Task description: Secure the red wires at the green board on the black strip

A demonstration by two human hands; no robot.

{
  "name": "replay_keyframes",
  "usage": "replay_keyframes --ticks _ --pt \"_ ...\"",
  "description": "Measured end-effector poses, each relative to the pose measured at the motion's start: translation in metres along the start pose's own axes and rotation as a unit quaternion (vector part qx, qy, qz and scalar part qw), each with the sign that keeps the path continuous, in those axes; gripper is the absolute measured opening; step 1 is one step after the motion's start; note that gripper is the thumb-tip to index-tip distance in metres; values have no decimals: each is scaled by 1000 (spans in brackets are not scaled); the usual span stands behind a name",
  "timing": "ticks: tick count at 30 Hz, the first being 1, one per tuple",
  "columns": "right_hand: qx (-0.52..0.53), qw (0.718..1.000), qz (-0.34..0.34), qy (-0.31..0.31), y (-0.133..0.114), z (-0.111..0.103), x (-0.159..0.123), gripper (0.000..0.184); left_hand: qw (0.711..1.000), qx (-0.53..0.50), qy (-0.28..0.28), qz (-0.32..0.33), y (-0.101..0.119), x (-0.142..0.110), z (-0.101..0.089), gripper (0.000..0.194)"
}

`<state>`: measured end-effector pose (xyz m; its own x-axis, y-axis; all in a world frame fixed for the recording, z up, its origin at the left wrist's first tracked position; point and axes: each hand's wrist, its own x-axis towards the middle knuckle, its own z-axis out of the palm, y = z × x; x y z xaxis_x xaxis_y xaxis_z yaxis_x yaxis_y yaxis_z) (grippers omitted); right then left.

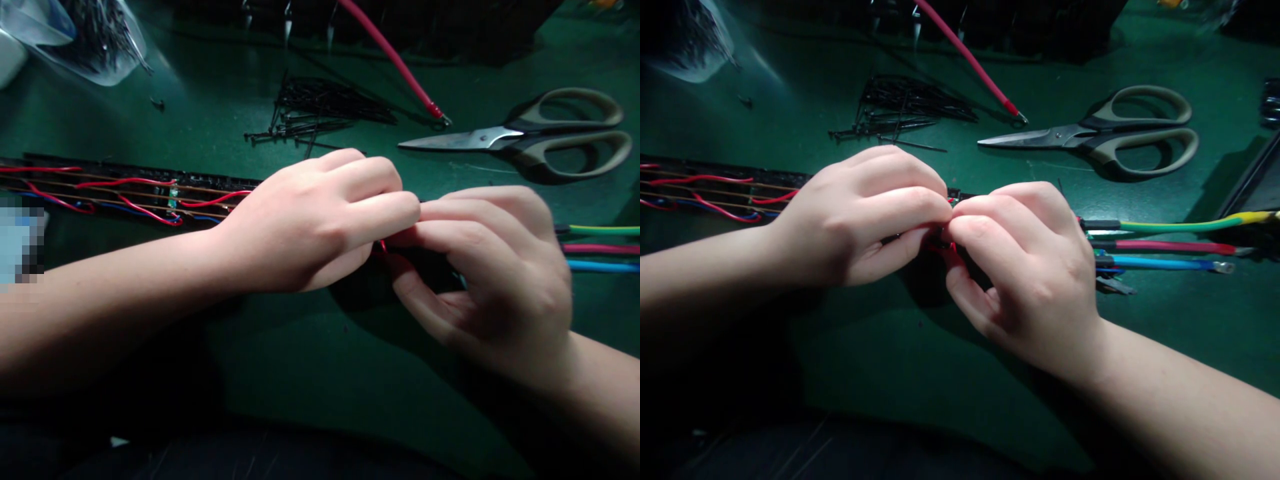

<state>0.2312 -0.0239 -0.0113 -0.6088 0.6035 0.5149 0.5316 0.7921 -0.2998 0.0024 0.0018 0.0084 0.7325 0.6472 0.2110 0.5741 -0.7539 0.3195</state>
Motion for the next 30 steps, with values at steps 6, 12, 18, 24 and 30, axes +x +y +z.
replay_keyframes --ticks 6,12,18,24,30 --pt "-3 1000 -3 2 0 0 0 12 1000 1 -2 -4 0 1 0 37" --pt "-3 1000 -4 -3 0 0 1 12 1000 -21 12 0 0 2 1 33" --pt "-6 1000 -7 5 1 1 -1 13 999 -27 27 12 -2 1 3 28" --pt "-10 1000 -3 4 1 0 -1 15 999 -21 31 20 -2 0 4 28" --pt "-5 1000 5 0 1 1 -1 15 999 -24 34 18 -2 0 5 30"
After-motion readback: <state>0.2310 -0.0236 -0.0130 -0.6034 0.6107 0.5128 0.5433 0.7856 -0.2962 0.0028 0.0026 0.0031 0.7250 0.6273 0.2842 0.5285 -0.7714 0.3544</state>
